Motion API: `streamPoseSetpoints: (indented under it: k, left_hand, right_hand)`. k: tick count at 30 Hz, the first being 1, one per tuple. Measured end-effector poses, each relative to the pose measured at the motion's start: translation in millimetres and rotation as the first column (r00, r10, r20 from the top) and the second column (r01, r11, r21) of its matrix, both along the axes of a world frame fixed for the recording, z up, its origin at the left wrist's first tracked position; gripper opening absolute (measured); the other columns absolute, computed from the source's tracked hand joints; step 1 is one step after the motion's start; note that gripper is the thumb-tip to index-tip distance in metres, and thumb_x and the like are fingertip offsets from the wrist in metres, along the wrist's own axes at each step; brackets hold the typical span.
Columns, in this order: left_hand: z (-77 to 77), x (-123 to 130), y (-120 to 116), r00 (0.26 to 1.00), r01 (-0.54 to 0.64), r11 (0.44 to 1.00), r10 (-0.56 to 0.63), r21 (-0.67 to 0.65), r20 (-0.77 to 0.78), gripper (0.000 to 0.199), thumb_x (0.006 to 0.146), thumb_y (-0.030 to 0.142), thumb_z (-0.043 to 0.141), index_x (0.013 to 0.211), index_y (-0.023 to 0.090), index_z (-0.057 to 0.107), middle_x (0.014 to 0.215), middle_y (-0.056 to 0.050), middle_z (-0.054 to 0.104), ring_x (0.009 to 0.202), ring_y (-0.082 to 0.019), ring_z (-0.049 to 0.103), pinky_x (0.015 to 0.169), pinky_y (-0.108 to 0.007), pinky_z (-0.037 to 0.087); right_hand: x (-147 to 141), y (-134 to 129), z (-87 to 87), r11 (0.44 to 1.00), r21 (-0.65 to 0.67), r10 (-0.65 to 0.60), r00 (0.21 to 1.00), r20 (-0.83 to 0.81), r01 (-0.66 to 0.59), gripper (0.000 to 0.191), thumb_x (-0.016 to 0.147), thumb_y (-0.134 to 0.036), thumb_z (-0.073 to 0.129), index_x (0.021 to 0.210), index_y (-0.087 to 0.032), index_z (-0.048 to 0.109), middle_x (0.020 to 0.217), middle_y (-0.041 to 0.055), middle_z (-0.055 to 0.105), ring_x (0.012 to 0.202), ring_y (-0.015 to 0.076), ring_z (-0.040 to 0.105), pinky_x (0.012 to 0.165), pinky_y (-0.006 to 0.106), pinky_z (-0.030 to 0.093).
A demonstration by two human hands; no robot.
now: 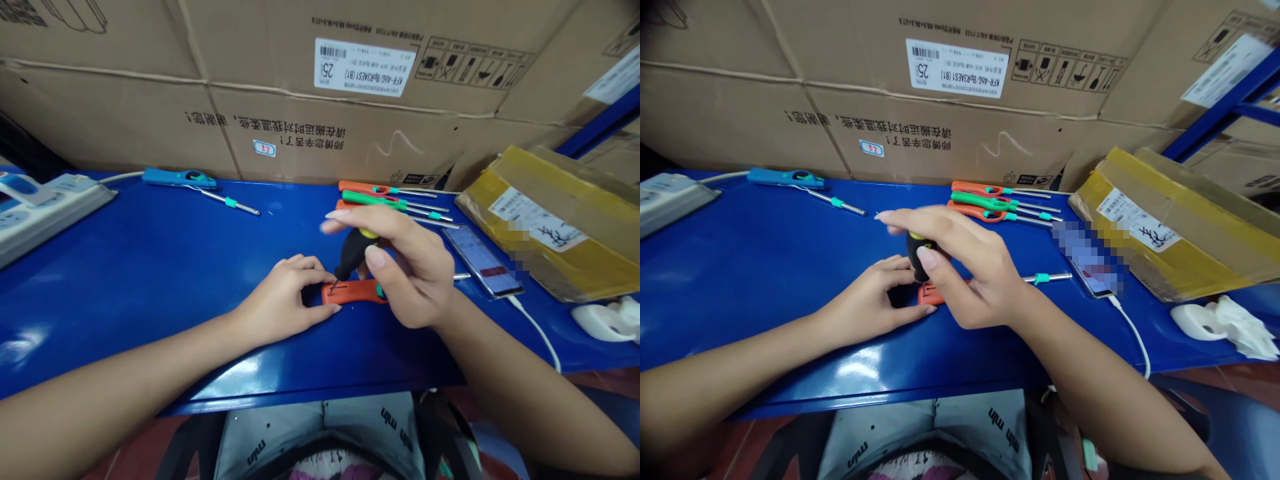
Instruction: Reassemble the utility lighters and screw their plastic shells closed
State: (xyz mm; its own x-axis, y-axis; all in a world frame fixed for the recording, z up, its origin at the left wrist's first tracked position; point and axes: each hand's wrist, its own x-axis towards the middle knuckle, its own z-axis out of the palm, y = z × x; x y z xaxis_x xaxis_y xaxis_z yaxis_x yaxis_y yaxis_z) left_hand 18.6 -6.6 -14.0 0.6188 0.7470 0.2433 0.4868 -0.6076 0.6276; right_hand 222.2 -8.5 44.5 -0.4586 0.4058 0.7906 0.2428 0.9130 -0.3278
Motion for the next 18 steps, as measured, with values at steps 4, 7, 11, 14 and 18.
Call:
streamPoseSetpoints:
  k: [4, 7, 11, 14, 18]
  left_hand:
    - [2.0, 0.5, -1.1, 1.000, -0.007, 1.000, 0.007, -0.016, 0.013, 0.022, 0.083, 0.031, 0.078, 0.102, 0.022, 0.074, 0.099, -0.004, 0.070, 0.094, -0.024, 0.065, 0.088, -0.041, 0.050]
    - [2.0, 0.7, -1.1, 1.000, -0.010, 1.000, 0.010, -0.014, 0.005, 0.023, 0.082, 0.031, 0.078, 0.103, 0.022, 0.074, 0.097, -0.003, 0.070, 0.093, -0.024, 0.066, 0.089, -0.042, 0.050]
    - [0.4, 0.3, -0.9, 1.000, 0.005, 1.000, -0.005, -0.010, 0.011, 0.025, 0.083, 0.034, 0.077, 0.104, 0.021, 0.075, 0.106, -0.005, 0.071, 0.101, -0.026, 0.066, 0.100, -0.047, 0.047]
    - [1.0, 0.5, -1.9, 1.000, -0.007, 0.999, 0.008, -0.038, 0.018, 0.024, 0.083, 0.033, 0.077, 0.103, 0.020, 0.074, 0.107, -0.006, 0.071, 0.102, -0.027, 0.066, 0.098, -0.046, 0.049]
    - [3.1, 1.3, -3.0, 1.000, -0.005, 0.997, 0.006, -0.077, 0.009, 0.020, 0.083, 0.029, 0.076, 0.101, 0.022, 0.074, 0.104, -0.004, 0.071, 0.101, -0.025, 0.065, 0.092, -0.043, 0.050]
  right_hand:
    - [-2.7, 1.0, -0.4, 0.997, 0.071, -0.028, 0.998, -0.064, 0.033, 0.025, 0.097, -0.029, 0.062, 0.120, -0.022, 0.067, 0.092, 0.0028, 0.072, 0.082, 0.0171, 0.066, 0.077, 0.036, 0.059]
    - [-1.8, 3.2, -0.1, 0.995, 0.096, -0.033, 0.998, -0.055, 0.038, 0.027, 0.098, -0.039, 0.062, 0.119, -0.023, 0.068, 0.094, 0.0032, 0.072, 0.086, 0.0183, 0.066, 0.080, 0.038, 0.059]
    - [0.2, 1.0, 1.3, 0.999, -0.026, 0.048, 0.999, 0.020, -0.048, 0.035, 0.106, -0.027, 0.040, 0.135, -0.020, 0.059, 0.119, 0.0070, 0.071, 0.101, 0.0189, 0.067, 0.090, 0.040, 0.058]
    - [-1.3, -0.8, 1.1, 0.998, -0.030, 0.052, 0.998, -0.019, -0.052, 0.029, 0.103, -0.025, 0.051, 0.129, -0.019, 0.063, 0.107, 0.0046, 0.073, 0.085, 0.0151, 0.067, 0.082, 0.034, 0.059]
    - [-2.3, -0.1, 0.8, 0.999, 0.038, 0.020, 0.999, -0.032, -0.019, 0.025, 0.096, -0.028, 0.065, 0.120, -0.018, 0.067, 0.094, 0.0023, 0.073, 0.078, 0.0145, 0.064, 0.078, 0.032, 0.059]
